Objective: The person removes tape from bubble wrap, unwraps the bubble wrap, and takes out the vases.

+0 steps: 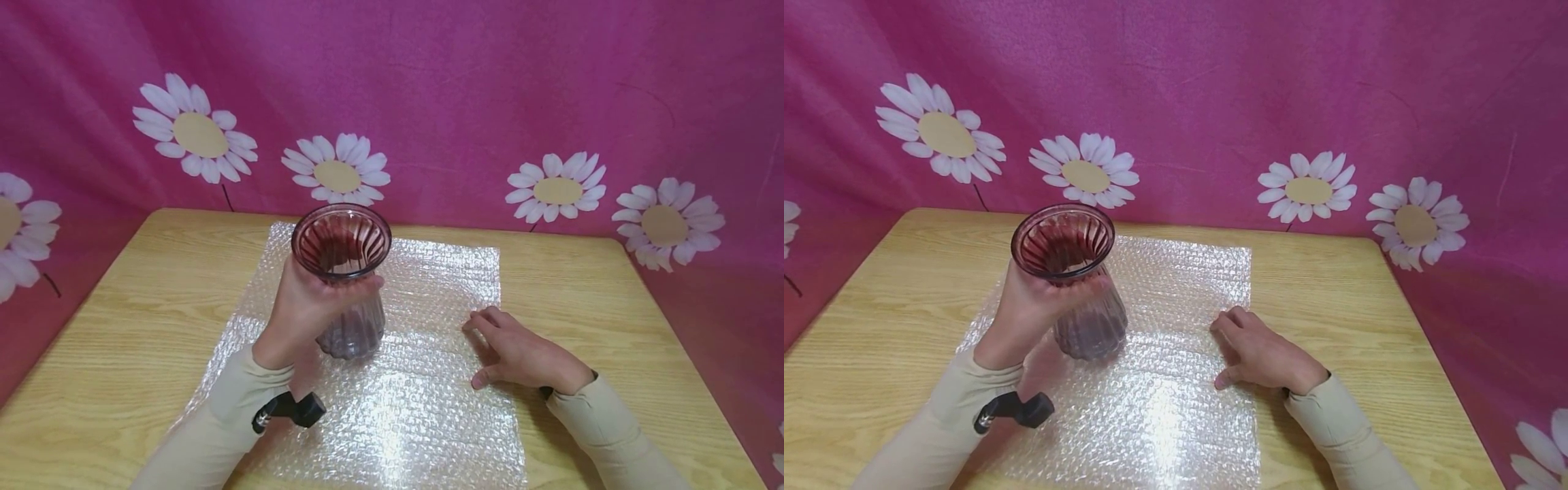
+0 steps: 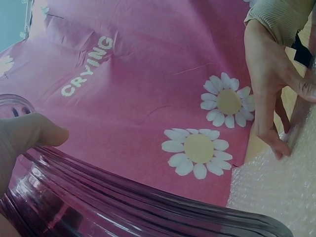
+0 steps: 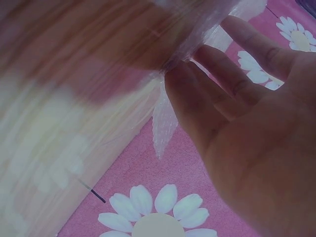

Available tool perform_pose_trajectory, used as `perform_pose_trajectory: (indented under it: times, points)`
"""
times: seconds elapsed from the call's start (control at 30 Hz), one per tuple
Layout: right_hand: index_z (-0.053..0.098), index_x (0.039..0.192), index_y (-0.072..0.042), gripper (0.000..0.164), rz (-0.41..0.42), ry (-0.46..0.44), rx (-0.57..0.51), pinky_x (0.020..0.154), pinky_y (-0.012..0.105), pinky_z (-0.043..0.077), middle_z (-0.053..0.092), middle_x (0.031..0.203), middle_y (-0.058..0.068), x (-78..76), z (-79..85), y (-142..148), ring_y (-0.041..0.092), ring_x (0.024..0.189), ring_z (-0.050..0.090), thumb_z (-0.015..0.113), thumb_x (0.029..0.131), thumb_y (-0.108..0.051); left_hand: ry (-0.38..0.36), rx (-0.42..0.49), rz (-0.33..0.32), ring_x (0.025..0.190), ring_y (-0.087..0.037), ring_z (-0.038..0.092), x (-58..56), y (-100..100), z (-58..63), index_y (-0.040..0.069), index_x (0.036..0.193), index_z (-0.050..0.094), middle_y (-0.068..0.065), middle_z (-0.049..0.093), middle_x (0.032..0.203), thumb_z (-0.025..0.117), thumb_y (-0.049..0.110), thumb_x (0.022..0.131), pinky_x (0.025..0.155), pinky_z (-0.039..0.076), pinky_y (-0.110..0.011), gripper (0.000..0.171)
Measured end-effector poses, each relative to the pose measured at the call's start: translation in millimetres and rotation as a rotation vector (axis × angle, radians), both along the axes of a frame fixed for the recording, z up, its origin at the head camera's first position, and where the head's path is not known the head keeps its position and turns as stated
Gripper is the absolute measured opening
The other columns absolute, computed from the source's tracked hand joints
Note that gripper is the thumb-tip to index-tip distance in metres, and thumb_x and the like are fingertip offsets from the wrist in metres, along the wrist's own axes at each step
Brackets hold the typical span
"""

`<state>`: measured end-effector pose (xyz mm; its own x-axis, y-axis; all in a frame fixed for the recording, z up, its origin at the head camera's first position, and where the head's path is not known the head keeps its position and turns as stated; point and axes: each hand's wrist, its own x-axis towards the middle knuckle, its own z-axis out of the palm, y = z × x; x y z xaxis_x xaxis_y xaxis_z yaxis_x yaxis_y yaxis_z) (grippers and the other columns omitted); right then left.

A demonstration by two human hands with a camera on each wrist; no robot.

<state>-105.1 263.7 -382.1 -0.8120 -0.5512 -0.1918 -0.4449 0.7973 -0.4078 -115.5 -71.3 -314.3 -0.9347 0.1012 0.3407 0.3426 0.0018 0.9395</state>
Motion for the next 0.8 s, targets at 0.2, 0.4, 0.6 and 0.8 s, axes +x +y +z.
perform_pose_trajectory:
  times: [0.2, 0.4, 0.6, 0.8]
  points:
    - [0.055, 0.138, -0.012, 0.08, -0.004, 0.004, 0.004, 0.1, 0.049, 0.054, 0.05, 0.139, 0.012, -0.8, -0.8, -0.3, 0.025, 0.117, 0.051, 0.088, 0.074, -0.047, -0.015, -0.021, 0.025, 0.115, -0.016, 0.069, -0.8, -1.6, 0.9, 0.007, 0.137, 0.054, -0.014, 0.069, 0.129, 0.087, -0.004, 0.072, 0.106, 0.057, -0.046, 0.073]
    - [0.055, 0.137, -0.011, 0.08, -0.008, -0.004, -0.003, 0.101, 0.05, 0.053, 0.05, 0.139, 0.013, -1.1, -1.3, -1.5, 0.025, 0.117, 0.051, 0.088, 0.073, -0.045, -0.002, -0.034, 0.026, 0.114, -0.016, 0.069, -1.4, -1.8, 0.1, 0.004, 0.135, 0.055, -0.016, 0.07, 0.128, 0.087, -0.004, 0.073, 0.107, 0.057, -0.051, 0.07]
    - [0.055, 0.138, -0.011, 0.079, -0.022, -0.017, -0.001, 0.101, 0.05, 0.054, 0.05, 0.139, 0.013, -0.5, -0.8, -2.3, 0.026, 0.118, 0.051, 0.089, 0.074, -0.044, 0.031, -0.038, 0.025, 0.112, -0.013, 0.07, -2.5, -2.7, -0.8, 0.004, 0.135, 0.055, -0.017, 0.07, 0.128, 0.087, -0.004, 0.072, 0.103, 0.06, -0.043, 0.071]
    - [0.055, 0.137, -0.011, 0.078, -0.016, -0.005, 0.005, 0.099, 0.048, 0.054, 0.05, 0.135, 0.012, -0.2, 0.0, -3.0, 0.024, 0.114, 0.05, 0.089, 0.074, -0.043, 0.049, -0.027, 0.03, 0.113, -0.012, 0.07, -3.8, -3.9, -0.4, 0.004, 0.137, 0.054, -0.016, 0.07, 0.129, 0.087, -0.005, 0.071, 0.102, 0.06, -0.043, 0.074]
